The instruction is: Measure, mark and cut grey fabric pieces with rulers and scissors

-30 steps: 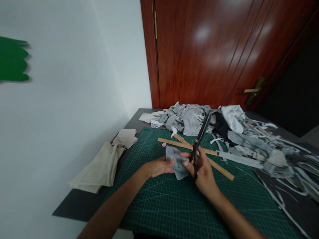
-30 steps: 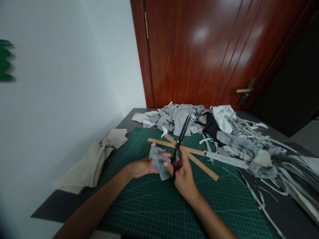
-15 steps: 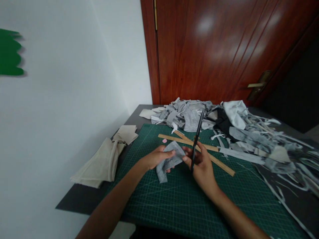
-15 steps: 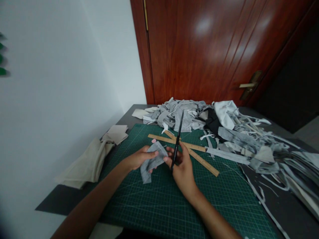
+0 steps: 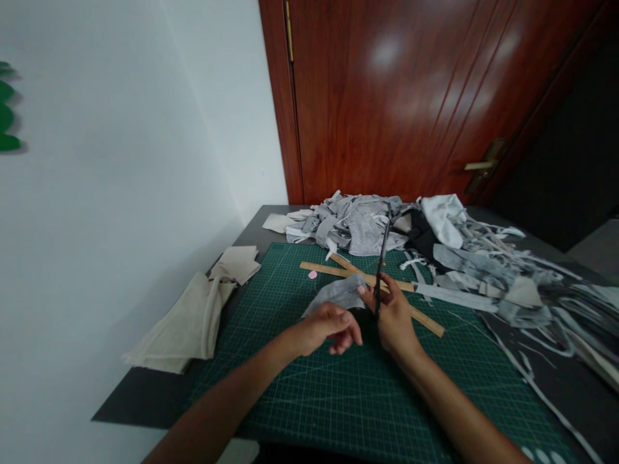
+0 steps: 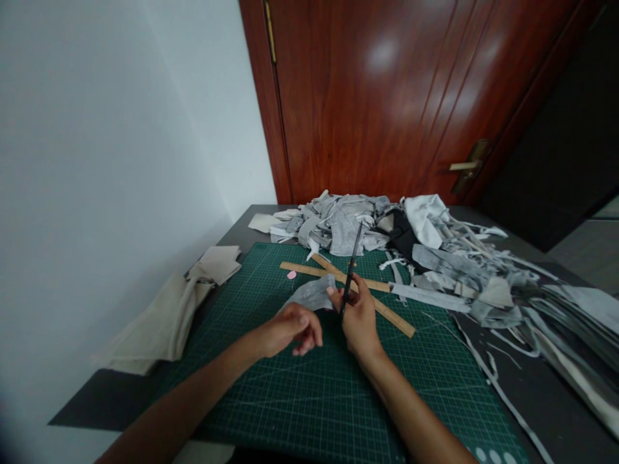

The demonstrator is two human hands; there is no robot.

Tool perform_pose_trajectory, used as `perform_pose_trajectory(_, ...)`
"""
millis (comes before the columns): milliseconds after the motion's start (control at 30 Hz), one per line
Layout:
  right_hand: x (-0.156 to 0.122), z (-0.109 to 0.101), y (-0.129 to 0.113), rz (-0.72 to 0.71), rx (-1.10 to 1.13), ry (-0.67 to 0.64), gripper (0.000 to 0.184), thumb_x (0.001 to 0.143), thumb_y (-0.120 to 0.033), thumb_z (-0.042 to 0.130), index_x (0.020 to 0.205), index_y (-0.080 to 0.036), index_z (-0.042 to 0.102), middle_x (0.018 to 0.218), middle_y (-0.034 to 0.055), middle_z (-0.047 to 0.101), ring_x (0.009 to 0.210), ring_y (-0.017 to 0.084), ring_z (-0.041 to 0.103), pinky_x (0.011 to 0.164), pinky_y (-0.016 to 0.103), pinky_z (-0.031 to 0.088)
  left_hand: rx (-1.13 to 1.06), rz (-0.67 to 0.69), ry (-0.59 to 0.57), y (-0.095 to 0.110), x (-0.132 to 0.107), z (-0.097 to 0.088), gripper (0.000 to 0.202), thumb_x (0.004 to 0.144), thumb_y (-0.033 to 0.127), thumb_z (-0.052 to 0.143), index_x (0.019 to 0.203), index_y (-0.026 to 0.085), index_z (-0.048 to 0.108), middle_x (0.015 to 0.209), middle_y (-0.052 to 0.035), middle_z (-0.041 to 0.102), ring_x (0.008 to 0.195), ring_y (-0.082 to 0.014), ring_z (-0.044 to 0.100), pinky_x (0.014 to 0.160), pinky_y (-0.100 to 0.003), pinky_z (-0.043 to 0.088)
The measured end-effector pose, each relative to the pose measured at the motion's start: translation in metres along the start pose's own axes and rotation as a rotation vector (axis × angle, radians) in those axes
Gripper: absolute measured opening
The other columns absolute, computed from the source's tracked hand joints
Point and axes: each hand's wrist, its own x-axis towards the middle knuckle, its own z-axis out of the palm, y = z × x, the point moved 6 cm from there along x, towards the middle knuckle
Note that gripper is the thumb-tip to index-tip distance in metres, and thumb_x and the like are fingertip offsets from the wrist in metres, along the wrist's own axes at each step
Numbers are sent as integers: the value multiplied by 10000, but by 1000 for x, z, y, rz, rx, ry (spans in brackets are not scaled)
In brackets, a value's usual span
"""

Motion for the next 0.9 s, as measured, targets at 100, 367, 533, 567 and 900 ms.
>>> perform_pose_trajectory(100,-4,2,-3,24,51,-22,811,635,-475,966,1294,-200,580,800,-24,686,667,176,633,544,270,510,-43,-148,-69,-24,5,18,713,789,861,614,878,160,705,705,-38,590,585,-135,536,474,-240,383)
perform_pose_trajectory(367,-16,14,-3,27,117,-118,700,644,-413,977,1212,-238,607,834,-26,670,635,145,594,522,251,507,-524,223,515,-17,13,-11,693,748,744,779,1101,152,704,1019,-93,714,816,-171,629,681,-276,513)
perform_pose_trajectory(533,-22,20,2,42,66,-158,743,636,-414,979,1256,-247,604,791,-44,633,624,156,571,493,263,494,-637,203,549,-3,10,-19,532,725,484,908,1096,149,724,1057,-107,771,876,-236,716,707,-328,573)
perform_pose_trajectory(567,-23,21,3,46,52,-165,745,640,-419,975,1261,-244,603,777,-45,629,606,154,557,482,262,478,-640,173,554,-5,10,-21,525,700,440,931,1081,141,728,1041,-108,777,881,-239,727,717,-328,579)
perform_pose_trajectory(900,-36,30,10,45,23,-293,666,816,-560,840,1304,-224,536,692,-68,577,528,118,486,494,241,395,-659,439,934,19,-10,-61,535,770,472,888,1161,182,666,1202,-99,761,1101,-255,722,893,-349,572)
